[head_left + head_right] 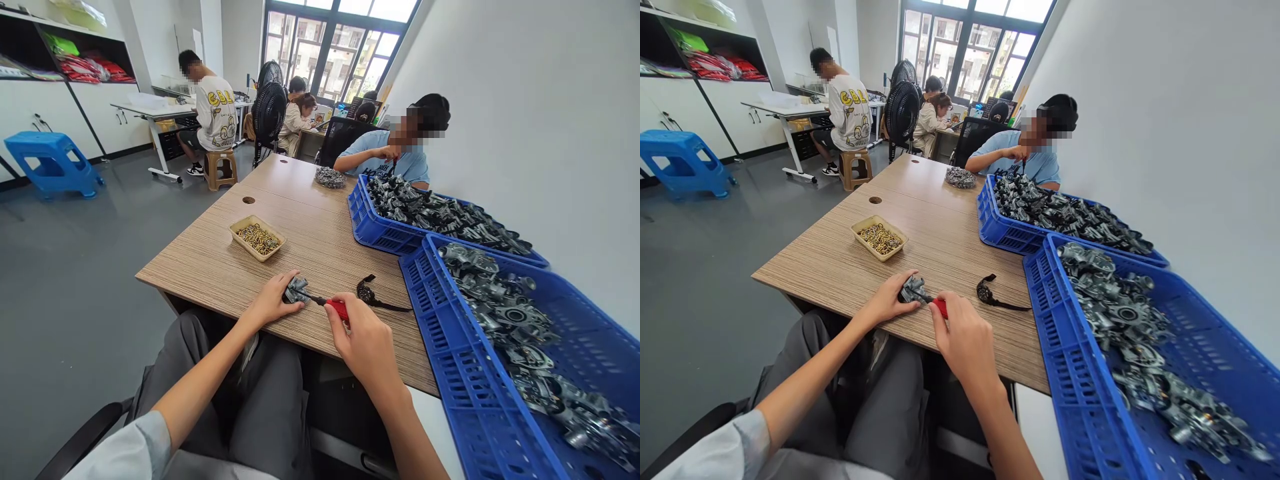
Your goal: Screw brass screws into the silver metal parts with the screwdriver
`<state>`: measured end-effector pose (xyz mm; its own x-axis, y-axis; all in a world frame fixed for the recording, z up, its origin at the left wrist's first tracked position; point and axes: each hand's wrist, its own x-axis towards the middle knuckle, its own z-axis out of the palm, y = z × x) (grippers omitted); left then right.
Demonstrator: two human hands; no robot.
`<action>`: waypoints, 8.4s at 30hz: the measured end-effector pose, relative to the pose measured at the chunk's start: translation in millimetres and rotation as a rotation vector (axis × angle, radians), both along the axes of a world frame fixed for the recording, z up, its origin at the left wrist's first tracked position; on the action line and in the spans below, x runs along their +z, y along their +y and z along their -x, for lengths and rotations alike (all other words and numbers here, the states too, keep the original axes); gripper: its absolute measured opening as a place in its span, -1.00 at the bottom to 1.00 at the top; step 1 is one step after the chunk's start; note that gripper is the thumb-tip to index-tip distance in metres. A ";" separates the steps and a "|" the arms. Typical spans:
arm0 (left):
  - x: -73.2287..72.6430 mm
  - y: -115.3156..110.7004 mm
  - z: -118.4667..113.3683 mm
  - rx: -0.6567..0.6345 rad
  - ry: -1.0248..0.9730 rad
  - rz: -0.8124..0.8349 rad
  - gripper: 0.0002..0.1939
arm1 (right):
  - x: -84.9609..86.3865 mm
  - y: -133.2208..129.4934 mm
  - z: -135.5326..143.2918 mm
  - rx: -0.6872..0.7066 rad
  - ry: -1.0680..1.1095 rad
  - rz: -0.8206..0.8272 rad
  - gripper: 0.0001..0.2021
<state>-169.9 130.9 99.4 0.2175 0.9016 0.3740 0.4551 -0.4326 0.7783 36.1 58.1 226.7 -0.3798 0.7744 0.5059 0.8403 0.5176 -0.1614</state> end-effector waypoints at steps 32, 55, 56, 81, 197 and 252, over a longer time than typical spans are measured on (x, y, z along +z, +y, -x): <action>-9.0 2.8 -1.1 0.004 -0.024 -0.038 -0.17 | 4.6 -8.2 1.0 0.039 -0.087 0.051 -0.81; -6.2 0.9 0.2 0.012 -0.020 -0.008 -0.18 | -3.5 -4.9 3.7 -0.079 0.156 0.133 -0.74; -5.8 0.7 0.4 0.012 -0.021 -0.004 -0.18 | -3.8 -5.1 3.6 -0.035 0.155 0.126 -0.77; -6.6 1.3 -1.5 0.009 -0.023 -0.032 -0.18 | 3.5 -9.5 3.8 -0.079 -0.051 0.047 -0.80; -14.4 3.9 -2.2 0.019 -0.020 -0.036 -0.18 | 6.9 -7.0 -1.6 -0.020 -0.012 0.085 -0.82; -13.1 2.2 -2.6 0.022 -0.013 -0.057 -0.18 | 9.3 -8.3 -2.0 -0.002 -0.113 -0.025 -0.73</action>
<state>-167.4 133.1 86.4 0.1926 0.8834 0.4272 0.4554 -0.4661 0.7585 38.1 49.8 236.0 -0.4337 0.7628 0.4795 0.8535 0.5184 -0.0527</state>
